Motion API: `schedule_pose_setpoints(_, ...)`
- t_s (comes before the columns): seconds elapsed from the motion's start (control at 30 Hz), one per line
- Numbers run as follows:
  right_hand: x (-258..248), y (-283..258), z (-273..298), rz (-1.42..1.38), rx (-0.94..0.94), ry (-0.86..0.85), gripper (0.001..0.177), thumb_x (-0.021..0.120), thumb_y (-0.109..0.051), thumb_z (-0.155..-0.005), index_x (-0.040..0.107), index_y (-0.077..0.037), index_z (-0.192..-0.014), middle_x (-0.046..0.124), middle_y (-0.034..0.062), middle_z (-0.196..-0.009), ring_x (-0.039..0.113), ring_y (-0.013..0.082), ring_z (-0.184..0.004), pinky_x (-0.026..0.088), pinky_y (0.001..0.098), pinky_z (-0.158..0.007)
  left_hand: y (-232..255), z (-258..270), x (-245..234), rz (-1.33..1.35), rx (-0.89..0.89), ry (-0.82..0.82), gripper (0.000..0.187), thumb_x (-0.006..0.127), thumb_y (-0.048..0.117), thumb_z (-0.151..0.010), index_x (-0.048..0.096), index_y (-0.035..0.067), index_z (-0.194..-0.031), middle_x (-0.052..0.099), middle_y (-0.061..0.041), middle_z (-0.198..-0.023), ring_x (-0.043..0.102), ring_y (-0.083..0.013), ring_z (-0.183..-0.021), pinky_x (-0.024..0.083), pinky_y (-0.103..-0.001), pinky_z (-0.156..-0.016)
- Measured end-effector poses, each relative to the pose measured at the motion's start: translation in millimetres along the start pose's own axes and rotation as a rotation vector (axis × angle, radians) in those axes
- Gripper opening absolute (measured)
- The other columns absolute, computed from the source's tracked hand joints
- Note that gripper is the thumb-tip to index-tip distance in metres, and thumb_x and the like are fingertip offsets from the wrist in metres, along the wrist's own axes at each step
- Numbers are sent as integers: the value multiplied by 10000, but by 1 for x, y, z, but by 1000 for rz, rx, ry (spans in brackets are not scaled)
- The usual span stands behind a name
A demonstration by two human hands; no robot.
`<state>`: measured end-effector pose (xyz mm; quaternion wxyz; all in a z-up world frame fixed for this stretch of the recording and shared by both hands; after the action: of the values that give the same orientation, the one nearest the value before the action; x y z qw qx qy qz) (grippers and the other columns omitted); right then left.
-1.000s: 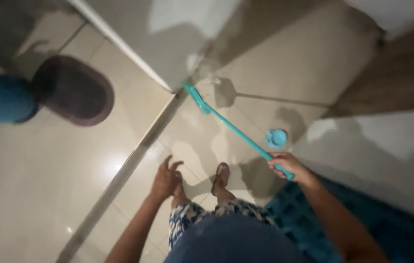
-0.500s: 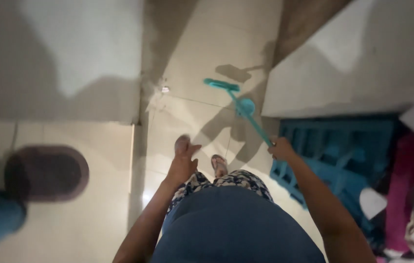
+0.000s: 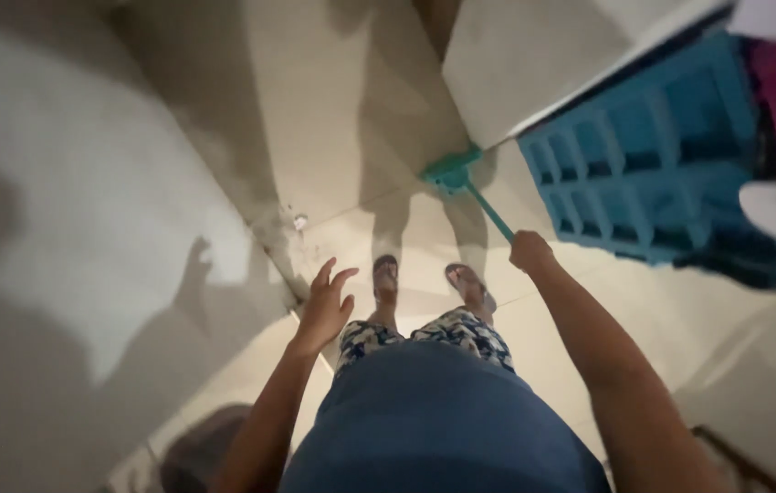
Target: Sweep the floor using a broom.
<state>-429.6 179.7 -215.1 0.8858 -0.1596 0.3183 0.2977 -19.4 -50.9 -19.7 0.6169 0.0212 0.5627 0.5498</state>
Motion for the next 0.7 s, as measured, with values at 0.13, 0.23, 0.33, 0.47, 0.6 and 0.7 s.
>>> schedule_pose_setpoints(0.13,14,7,59,-1,89,3,239,634,-86,-878,751,18,-1060,756,245,-991,746,381,-919,619,463,-790,-5,-21,-6,-12,52,-95,559,665,81,-857,565,194,-1395,314,-215,-1603,364,-439,-1431,379,-485,-1162)
schedule_pose_setpoints(0.23,35,23,108,44,177,-62,252,637,-88,-883,743,-7,-1097,752,228,-1058,744,386,-971,625,472,-802,8,-36,-3,-22,113,-162,543,683,83,-858,577,207,-1376,316,-194,-1607,368,-420,-1430,385,-477,-1154)
schedule_pose_setpoints(0.33,59,38,158,-6,284,-64,258,608,-96,-913,748,-22,-1117,754,214,-1085,744,383,-994,621,479,-813,33,-47,5,-79,155,-276,544,687,82,-863,562,202,-1379,298,-182,-1612,335,-420,-1455,377,-481,-1143)
schedule_pose_setpoints(0.47,96,44,212,-74,382,-32,288,543,-132,-970,749,-35,-1146,756,189,-1090,750,357,-991,627,472,-804,54,-53,20,-125,217,-420,562,684,89,-856,561,227,-1387,293,-192,-1606,330,-409,-1460,355,-475,-1167)
schedule_pose_setpoints(0.6,132,41,264,-216,463,16,320,486,-151,-1004,717,-88,-1217,761,180,-1061,747,354,-973,618,479,-813,85,-59,33,-148,301,-528,564,672,64,-858,578,237,-1387,300,-238,-1594,328,-435,-1452,362,-470,-1162)
schedule_pose_setpoints(0.7,140,30,291,-376,501,82,371,461,-137,-991,660,-163,-1303,750,194,-1033,736,377,-953,597,498,-823,92,-63,48,-159,435,-529,570,665,37,-825,591,218,-1360,373,-218,-1584,368,-431,-1444,352,-466,-1183)
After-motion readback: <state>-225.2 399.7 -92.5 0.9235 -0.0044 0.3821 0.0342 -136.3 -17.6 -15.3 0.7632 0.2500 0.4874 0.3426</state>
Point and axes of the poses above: each hand's wrist, its own z-axis away from the middle knuckle, its own x-axis out of the palm, y = z × x, the point moved 4 cm from there along -z, towards the middle knuckle
